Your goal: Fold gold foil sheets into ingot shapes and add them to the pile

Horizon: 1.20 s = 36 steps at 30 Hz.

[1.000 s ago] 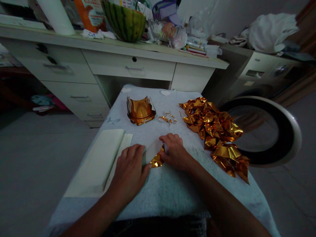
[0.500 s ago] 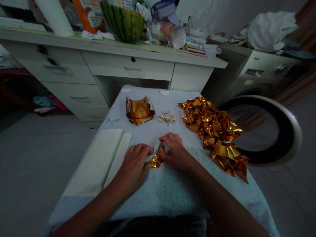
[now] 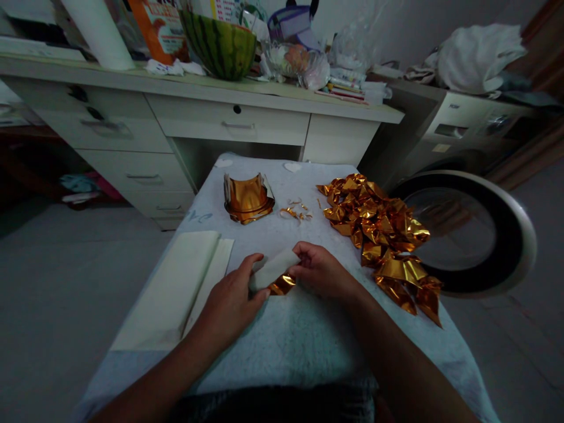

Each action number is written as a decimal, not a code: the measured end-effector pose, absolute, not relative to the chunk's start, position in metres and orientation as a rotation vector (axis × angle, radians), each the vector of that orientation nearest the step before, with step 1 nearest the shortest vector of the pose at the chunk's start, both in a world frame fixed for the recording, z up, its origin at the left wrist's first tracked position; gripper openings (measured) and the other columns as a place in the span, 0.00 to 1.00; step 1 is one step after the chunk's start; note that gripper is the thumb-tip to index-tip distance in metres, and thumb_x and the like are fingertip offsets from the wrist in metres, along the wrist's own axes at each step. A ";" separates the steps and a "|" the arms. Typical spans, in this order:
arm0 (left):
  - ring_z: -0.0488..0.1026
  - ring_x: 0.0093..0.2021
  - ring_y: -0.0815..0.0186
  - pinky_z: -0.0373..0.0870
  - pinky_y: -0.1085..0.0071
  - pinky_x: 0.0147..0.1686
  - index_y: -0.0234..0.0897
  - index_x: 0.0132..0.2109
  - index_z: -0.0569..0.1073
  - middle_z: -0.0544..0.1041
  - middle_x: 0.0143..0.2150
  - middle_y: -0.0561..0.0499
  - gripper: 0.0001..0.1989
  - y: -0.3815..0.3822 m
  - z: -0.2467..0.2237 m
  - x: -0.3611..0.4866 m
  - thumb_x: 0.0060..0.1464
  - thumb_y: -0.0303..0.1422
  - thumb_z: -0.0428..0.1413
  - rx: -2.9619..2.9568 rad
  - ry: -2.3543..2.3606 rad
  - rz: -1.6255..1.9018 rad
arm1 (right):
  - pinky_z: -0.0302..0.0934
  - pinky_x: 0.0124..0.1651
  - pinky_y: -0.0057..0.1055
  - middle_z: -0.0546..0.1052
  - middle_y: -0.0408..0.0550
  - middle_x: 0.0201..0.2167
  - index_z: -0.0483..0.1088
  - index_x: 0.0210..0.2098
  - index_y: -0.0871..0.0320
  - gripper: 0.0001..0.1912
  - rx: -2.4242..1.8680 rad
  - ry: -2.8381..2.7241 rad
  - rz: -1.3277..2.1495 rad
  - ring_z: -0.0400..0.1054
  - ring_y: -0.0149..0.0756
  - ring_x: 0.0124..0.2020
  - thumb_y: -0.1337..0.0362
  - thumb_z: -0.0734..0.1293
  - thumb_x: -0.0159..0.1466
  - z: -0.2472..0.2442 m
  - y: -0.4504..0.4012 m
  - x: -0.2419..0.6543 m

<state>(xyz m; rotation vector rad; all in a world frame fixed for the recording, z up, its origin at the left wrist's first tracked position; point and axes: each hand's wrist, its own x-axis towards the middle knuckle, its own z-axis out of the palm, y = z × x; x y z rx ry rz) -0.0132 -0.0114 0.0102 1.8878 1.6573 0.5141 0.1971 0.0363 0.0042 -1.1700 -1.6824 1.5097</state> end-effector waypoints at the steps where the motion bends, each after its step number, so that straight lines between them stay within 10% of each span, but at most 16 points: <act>1: 0.76 0.38 0.58 0.70 0.64 0.37 0.39 0.59 0.65 0.78 0.42 0.48 0.26 -0.011 0.012 -0.013 0.52 0.34 0.56 1.853 1.639 0.574 | 0.56 0.30 0.25 0.69 0.37 0.26 0.63 0.32 0.56 0.08 -1.127 -1.563 1.591 0.63 0.28 0.27 0.66 0.68 0.55 0.003 0.036 0.196; 14: 0.72 0.31 0.73 0.71 0.74 0.31 0.45 0.54 0.62 0.67 0.41 0.57 0.28 0.030 0.026 -0.003 0.46 0.30 0.62 1.189 1.298 1.306 | 0.51 0.22 0.21 0.70 0.39 0.25 0.67 0.38 0.59 0.16 -1.043 -1.399 1.866 0.60 0.24 0.21 0.61 0.73 0.53 0.011 0.037 0.205; 22: 0.70 0.27 0.71 0.68 0.75 0.29 0.37 0.34 0.70 0.72 0.29 0.57 0.08 0.044 0.007 0.012 0.50 0.34 0.61 1.098 1.258 1.317 | 0.55 0.25 0.20 0.73 0.40 0.36 0.51 0.62 0.48 0.39 -1.053 -1.593 1.592 0.64 0.25 0.26 0.73 0.68 0.56 0.014 0.032 0.194; 36: 0.78 0.32 0.65 0.73 0.70 0.34 0.36 0.54 0.71 0.81 0.40 0.48 0.22 0.035 0.011 0.014 0.51 0.33 0.59 1.176 1.263 1.048 | 0.50 0.24 0.22 0.68 0.37 0.26 0.64 0.39 0.53 0.12 -1.169 -1.560 1.370 0.57 0.25 0.22 0.63 0.70 0.58 -0.001 0.034 0.191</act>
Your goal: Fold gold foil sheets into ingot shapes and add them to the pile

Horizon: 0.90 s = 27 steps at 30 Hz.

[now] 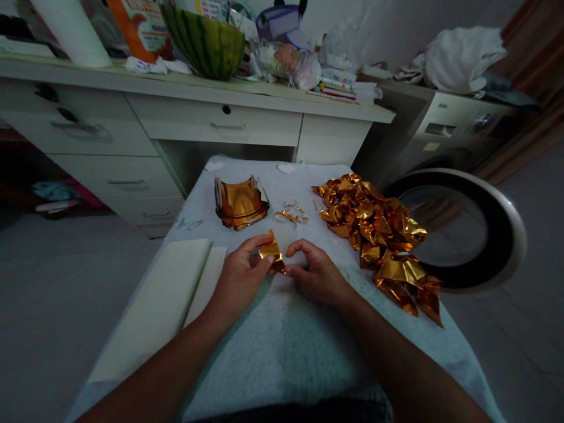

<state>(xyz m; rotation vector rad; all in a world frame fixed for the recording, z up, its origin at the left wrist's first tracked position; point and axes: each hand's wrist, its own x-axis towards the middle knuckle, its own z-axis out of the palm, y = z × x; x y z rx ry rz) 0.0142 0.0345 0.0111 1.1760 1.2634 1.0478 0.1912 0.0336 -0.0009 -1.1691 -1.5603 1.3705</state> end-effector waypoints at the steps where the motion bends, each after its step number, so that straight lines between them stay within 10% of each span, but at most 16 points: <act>1: 0.78 0.33 0.65 0.73 0.70 0.34 0.36 0.55 0.71 0.81 0.40 0.48 0.23 0.035 0.010 0.014 0.51 0.33 0.59 1.191 1.260 1.043 | 0.52 0.25 0.22 0.69 0.38 0.28 0.64 0.39 0.53 0.12 -1.132 -1.555 1.397 0.59 0.26 0.24 0.63 0.70 0.58 -0.001 0.033 0.191; 6: 0.78 0.38 0.63 0.74 0.68 0.40 0.34 0.54 0.72 0.80 0.46 0.45 0.21 0.041 0.008 0.012 0.52 0.32 0.56 1.182 1.228 1.070 | 0.61 0.33 0.29 0.71 0.42 0.33 0.61 0.46 0.52 0.13 -0.884 -1.344 1.590 0.66 0.32 0.30 0.63 0.61 0.61 -0.004 0.033 0.193; 12: 0.73 0.54 0.58 0.63 0.58 0.60 0.38 0.49 0.77 0.78 0.52 0.46 0.16 0.046 -0.001 0.005 0.53 0.30 0.54 1.357 1.251 1.073 | 0.57 0.53 0.41 0.66 0.50 0.45 0.64 0.48 0.55 0.27 -1.159 -1.952 0.715 0.60 0.42 0.49 0.77 0.59 0.49 -0.002 0.035 0.197; 27: 0.71 0.47 0.57 0.66 0.59 0.50 0.38 0.47 0.76 0.77 0.46 0.46 0.18 0.044 -0.005 0.000 0.54 0.20 0.48 2.180 1.367 0.666 | 0.51 0.53 0.41 0.70 0.48 0.44 0.74 0.38 0.55 0.12 -1.023 -2.466 0.623 0.59 0.42 0.50 0.73 0.69 0.55 0.006 0.027 0.195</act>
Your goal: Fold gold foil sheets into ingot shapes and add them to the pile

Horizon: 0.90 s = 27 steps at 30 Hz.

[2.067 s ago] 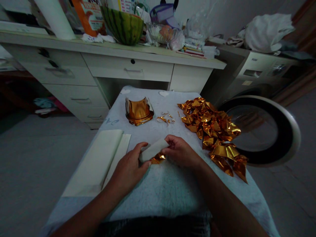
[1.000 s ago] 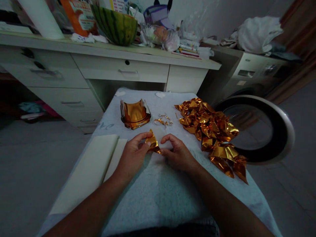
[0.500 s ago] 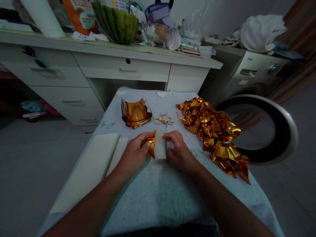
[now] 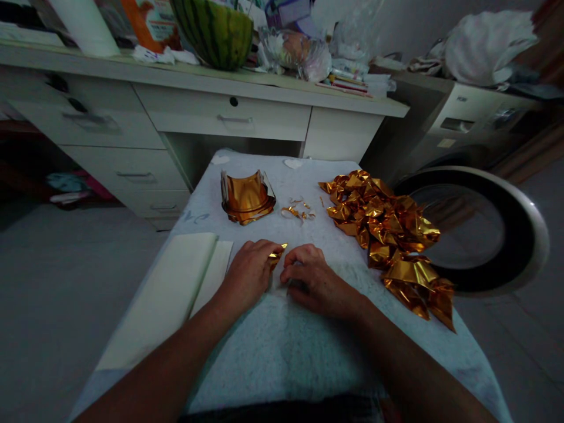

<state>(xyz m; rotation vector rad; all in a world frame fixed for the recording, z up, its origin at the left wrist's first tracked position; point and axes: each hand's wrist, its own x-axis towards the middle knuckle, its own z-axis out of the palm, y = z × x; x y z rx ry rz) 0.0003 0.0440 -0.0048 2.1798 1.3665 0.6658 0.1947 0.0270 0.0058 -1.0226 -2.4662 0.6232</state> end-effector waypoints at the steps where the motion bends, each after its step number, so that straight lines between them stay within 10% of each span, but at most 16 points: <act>1: 0.70 0.48 0.56 0.65 0.58 0.51 0.39 0.47 0.77 0.77 0.47 0.45 0.18 0.044 -0.005 0.000 0.54 0.20 0.49 2.221 1.398 0.662 | 0.51 0.53 0.41 0.70 0.48 0.44 0.74 0.39 0.55 0.13 -1.015 -2.475 0.626 0.59 0.42 0.49 0.73 0.69 0.55 0.006 0.027 0.194; 27: 0.70 0.46 0.60 0.66 0.64 0.48 0.40 0.45 0.75 0.70 0.43 0.48 0.16 0.041 0.012 -0.016 0.50 0.23 0.51 2.119 1.174 0.462 | 0.52 0.50 0.40 0.71 0.47 0.39 0.73 0.30 0.57 0.04 -1.361 -2.286 0.717 0.59 0.41 0.46 0.66 0.71 0.61 0.004 0.030 0.170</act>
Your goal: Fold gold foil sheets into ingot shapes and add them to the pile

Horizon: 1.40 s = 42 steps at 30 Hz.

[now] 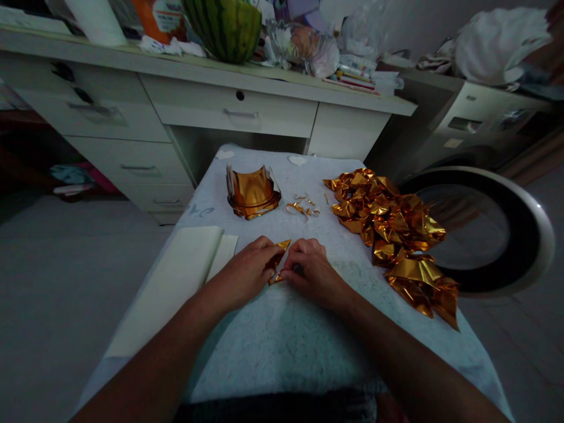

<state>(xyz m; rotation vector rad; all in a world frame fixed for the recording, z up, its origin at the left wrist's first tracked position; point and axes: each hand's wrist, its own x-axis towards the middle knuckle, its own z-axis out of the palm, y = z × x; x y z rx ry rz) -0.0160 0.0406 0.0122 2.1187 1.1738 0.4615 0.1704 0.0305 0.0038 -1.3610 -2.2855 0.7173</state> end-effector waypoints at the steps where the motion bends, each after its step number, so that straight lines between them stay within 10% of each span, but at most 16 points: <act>1: 0.70 0.46 0.60 0.66 0.64 0.48 0.40 0.45 0.75 0.70 0.42 0.49 0.16 0.041 0.011 -0.016 0.50 0.24 0.51 2.114 1.177 0.480 | 0.52 0.50 0.40 0.71 0.47 0.40 0.73 0.30 0.57 0.05 -1.373 -2.277 0.702 0.59 0.41 0.46 0.65 0.72 0.61 0.003 0.031 0.169; 42: 0.69 0.39 0.63 0.64 0.69 0.37 0.39 0.45 0.70 0.71 0.39 0.50 0.10 0.038 0.013 -0.016 0.55 0.29 0.52 2.201 1.221 0.284 | 0.50 0.48 0.39 0.69 0.47 0.40 0.71 0.29 0.57 0.03 -1.470 -2.252 0.570 0.58 0.40 0.45 0.69 0.68 0.59 -0.003 0.030 0.164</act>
